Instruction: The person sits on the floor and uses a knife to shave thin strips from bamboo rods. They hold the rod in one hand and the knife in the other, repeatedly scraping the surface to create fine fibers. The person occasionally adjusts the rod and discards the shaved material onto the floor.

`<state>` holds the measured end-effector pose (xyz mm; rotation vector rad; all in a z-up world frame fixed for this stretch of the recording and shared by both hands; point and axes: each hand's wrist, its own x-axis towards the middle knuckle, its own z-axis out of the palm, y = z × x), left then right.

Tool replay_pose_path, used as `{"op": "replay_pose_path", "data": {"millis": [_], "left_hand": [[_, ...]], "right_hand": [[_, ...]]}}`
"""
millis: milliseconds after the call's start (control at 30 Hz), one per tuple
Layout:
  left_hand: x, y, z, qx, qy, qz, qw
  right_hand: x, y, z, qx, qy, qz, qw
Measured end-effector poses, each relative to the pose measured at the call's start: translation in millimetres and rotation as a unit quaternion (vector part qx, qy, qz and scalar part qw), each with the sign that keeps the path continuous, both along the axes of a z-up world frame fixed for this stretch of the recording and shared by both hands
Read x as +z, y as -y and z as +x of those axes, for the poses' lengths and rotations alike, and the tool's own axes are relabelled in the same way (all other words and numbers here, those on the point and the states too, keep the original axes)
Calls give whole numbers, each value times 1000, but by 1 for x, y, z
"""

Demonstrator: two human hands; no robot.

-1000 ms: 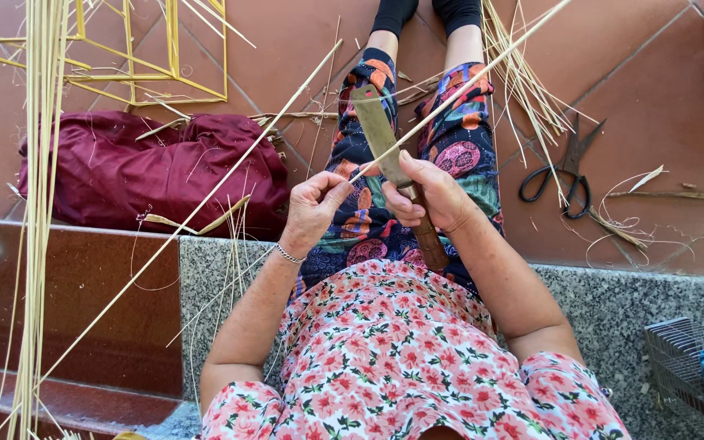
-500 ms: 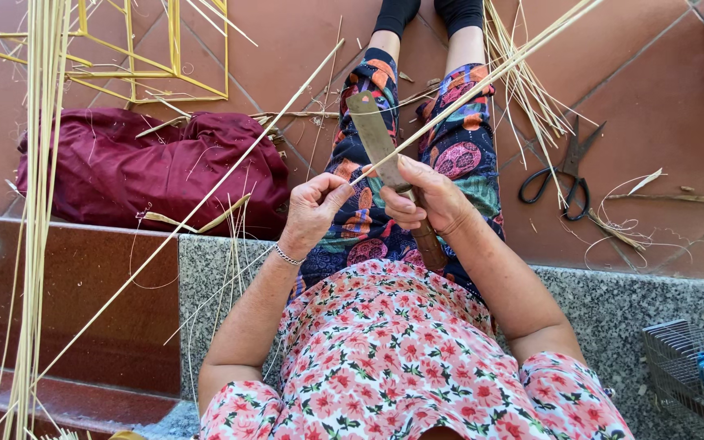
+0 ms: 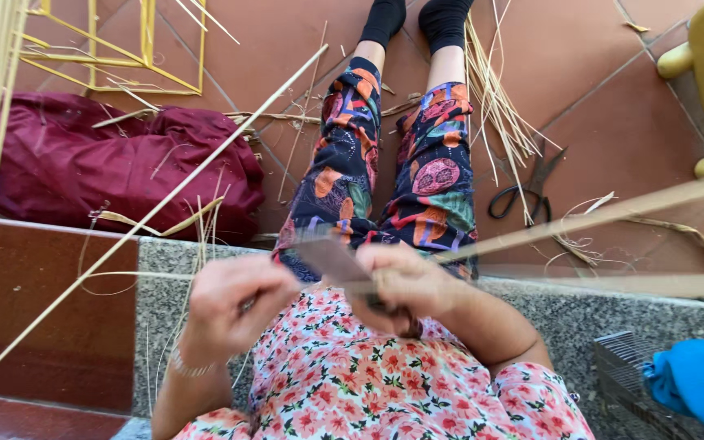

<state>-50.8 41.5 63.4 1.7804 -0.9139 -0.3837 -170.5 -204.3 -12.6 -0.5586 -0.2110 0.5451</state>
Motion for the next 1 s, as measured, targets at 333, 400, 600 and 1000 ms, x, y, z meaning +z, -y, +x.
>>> {"op": "replay_pose_path", "data": {"millis": [333, 400, 600, 1000], "left_hand": [[11, -53, -29, -122, -43, -115, 985], [3, -71, -38, -116, -94, -105, 983], [-14, -102, -34, -224, -268, -14, 937], [17, -30, -27, 145, -18, 22, 989]], "right_hand": [[44, -17, -20, 28, 272, -54, 960], [49, -23, -20, 21, 290, -47, 956], [51, -26, -24, 39, 304, -47, 951], [45, 8, -8, 64, 95, 29, 993]]}}
